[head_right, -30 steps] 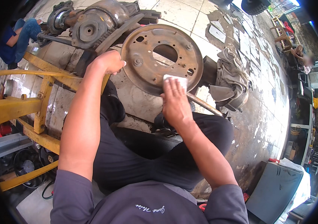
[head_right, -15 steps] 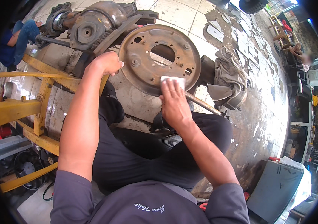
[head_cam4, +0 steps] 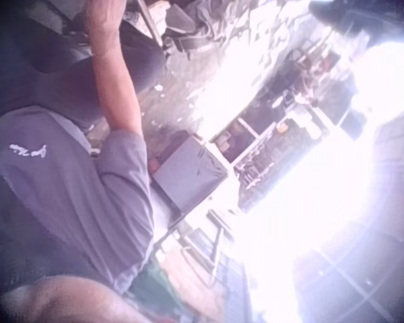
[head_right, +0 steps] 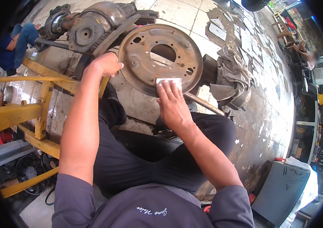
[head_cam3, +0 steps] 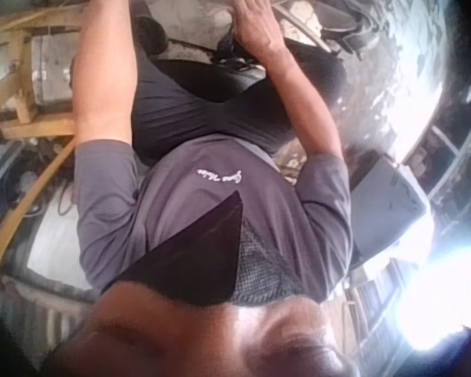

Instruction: The person scrubs a circular metal brake drum with a sanding block and wipes it with a cloth. The person repeatedly scrubs and wipes the surface to remove rust and debris.

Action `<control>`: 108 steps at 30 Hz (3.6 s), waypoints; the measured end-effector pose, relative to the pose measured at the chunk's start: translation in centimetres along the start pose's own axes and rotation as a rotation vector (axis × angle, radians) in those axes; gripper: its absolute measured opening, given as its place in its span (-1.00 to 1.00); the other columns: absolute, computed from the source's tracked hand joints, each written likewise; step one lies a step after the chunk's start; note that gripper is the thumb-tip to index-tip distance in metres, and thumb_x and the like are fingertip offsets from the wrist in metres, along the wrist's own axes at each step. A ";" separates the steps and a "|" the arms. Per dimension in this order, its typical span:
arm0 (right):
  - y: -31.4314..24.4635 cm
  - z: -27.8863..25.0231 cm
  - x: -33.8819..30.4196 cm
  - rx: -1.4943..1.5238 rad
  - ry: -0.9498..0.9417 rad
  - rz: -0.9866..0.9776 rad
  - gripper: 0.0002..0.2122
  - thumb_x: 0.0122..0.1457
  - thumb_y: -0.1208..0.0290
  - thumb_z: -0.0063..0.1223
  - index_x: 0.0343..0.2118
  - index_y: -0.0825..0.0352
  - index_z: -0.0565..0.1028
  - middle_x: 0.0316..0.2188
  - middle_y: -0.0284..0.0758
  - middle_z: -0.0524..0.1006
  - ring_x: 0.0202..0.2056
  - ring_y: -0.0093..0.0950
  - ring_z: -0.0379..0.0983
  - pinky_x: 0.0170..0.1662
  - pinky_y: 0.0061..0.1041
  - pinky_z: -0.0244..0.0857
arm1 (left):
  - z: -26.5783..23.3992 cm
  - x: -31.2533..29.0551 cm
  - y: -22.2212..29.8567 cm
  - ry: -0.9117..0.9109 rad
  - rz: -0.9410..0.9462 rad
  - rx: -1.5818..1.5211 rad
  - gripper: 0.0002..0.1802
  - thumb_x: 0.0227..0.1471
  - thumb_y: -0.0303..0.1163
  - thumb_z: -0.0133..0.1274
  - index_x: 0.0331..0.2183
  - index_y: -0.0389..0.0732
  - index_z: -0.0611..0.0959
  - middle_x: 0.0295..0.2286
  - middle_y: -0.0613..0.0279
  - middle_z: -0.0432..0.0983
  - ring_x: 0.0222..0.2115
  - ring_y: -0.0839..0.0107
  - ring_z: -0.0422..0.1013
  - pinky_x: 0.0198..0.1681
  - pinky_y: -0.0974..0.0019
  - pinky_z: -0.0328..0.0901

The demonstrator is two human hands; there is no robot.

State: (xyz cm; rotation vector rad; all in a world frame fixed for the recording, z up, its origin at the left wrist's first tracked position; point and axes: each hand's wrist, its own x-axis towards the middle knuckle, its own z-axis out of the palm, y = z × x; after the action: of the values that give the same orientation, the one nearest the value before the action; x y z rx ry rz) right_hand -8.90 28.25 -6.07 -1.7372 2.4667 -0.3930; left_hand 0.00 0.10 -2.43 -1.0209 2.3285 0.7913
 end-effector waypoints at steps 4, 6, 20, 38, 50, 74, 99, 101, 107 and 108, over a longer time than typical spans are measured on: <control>0.8 0.1 0.6 -0.031 0.019 0.061 -0.56 0.30 0.38 -0.13 0.19 0.46 0.27 0.25 0.00 0.23 0.29 -0.02 0.08 0.34 -0.11 -0.05 | 0.3 0.0 0.2 0.026 0.003 -0.022 -0.56 0.18 -0.16 0.01 -0.47 -0.37 0.68 -0.56 0.07 0.59 -0.48 0.25 0.52 -0.27 0.16 0.36; 0.3 0.2 0.1 -0.054 -0.015 -0.020 -0.56 0.30 0.36 -0.13 0.19 0.45 0.27 0.25 -0.01 0.23 0.29 -0.01 0.08 0.33 -0.10 -0.05 | 0.3 0.2 0.0 0.020 -0.007 -0.011 -0.56 0.18 -0.15 0.01 -0.45 -0.37 0.68 -0.56 0.07 0.59 -0.48 0.25 0.52 -0.27 0.16 0.36; -0.5 0.3 0.5 -0.017 -0.028 0.004 -0.57 0.31 0.37 -0.16 0.20 0.44 0.25 0.25 -0.02 0.23 0.31 -0.06 0.06 0.33 -0.10 -0.04 | 0.2 -0.3 0.2 0.019 -0.016 -0.012 -0.56 0.20 -0.16 -0.01 -0.45 -0.36 0.68 -0.53 0.08 0.60 -0.45 0.26 0.52 -0.19 0.16 0.35; 0.4 0.4 1.9 -0.015 0.017 0.055 -0.56 0.31 0.37 -0.16 0.20 0.46 0.25 0.25 0.01 0.23 0.30 -0.07 0.08 0.33 -0.10 -0.03 | -0.1 -0.3 0.3 0.001 0.001 0.013 -0.57 0.19 -0.17 -0.01 -0.43 -0.36 0.69 -0.52 0.08 0.61 -0.46 0.24 0.52 -0.21 0.15 0.36; 0.7 -0.2 -0.6 -0.010 -0.020 0.050 -0.57 0.32 0.39 -0.17 0.19 0.49 0.25 0.24 0.04 0.23 0.29 -0.01 0.08 0.33 -0.11 -0.04 | -0.3 -0.5 0.8 0.004 0.016 0.057 -0.55 0.19 -0.16 -0.01 -0.49 -0.35 0.69 -0.55 0.08 0.60 -0.45 0.23 0.53 -0.19 0.16 0.35; 1.8 -0.4 0.6 -0.028 -0.016 0.132 -0.56 0.31 0.39 -0.15 0.20 0.49 0.25 0.24 0.02 0.23 0.30 -0.05 0.09 0.31 -0.13 0.01 | 0.1 0.1 -0.2 -0.001 0.012 0.009 -0.56 0.20 -0.16 -0.01 -0.43 -0.38 0.68 -0.52 0.06 0.61 -0.48 0.25 0.51 -0.26 0.15 0.36; 2.2 -0.5 0.2 -0.056 0.067 0.124 -0.57 0.29 0.38 -0.11 0.16 0.50 0.29 0.16 0.06 0.33 0.23 -0.04 0.20 0.27 -0.16 0.08 | 0.3 0.7 -0.1 0.013 0.005 -0.010 -0.53 0.18 -0.13 -0.03 -0.49 -0.36 0.68 -0.54 0.05 0.60 -0.44 0.20 0.53 -0.20 0.15 0.37; 2.1 -0.8 0.1 -0.082 0.002 0.130 -0.55 0.31 0.32 -0.13 0.17 0.51 0.26 0.21 0.02 0.27 0.26 -0.06 0.15 0.27 -0.13 0.08 | 0.3 0.3 -0.1 0.020 0.009 -0.012 -0.51 0.18 -0.11 -0.04 -0.51 -0.35 0.68 -0.56 0.05 0.60 -0.44 0.18 0.54 -0.20 0.14 0.38; 2.4 -0.1 -0.4 -0.226 -0.006 0.097 -0.53 0.25 0.47 -0.19 0.22 0.49 0.21 0.24 -0.01 0.24 0.28 -0.06 0.12 0.29 -0.15 0.07 | 0.1 0.2 -0.1 0.016 0.016 -0.054 -0.58 0.17 -0.19 0.02 -0.45 -0.40 0.65 -0.53 0.05 0.60 -0.46 0.25 0.50 -0.23 0.16 0.35; 2.0 0.0 -0.5 -0.258 -0.028 0.079 -0.52 0.23 0.49 -0.19 0.23 0.50 0.20 0.24 -0.01 0.24 0.28 -0.06 0.12 0.29 -0.16 0.07 | 0.2 0.3 -0.1 0.021 0.012 -0.059 -0.58 0.17 -0.19 0.02 -0.45 -0.40 0.65 -0.53 0.05 0.60 -0.45 0.24 0.50 -0.23 0.16 0.35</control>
State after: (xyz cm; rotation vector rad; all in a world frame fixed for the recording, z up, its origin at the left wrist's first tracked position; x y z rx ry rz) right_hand -10.56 29.35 -6.60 -1.7086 2.6547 -0.0437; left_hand -0.09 0.03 -2.81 -1.0452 2.3439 0.8624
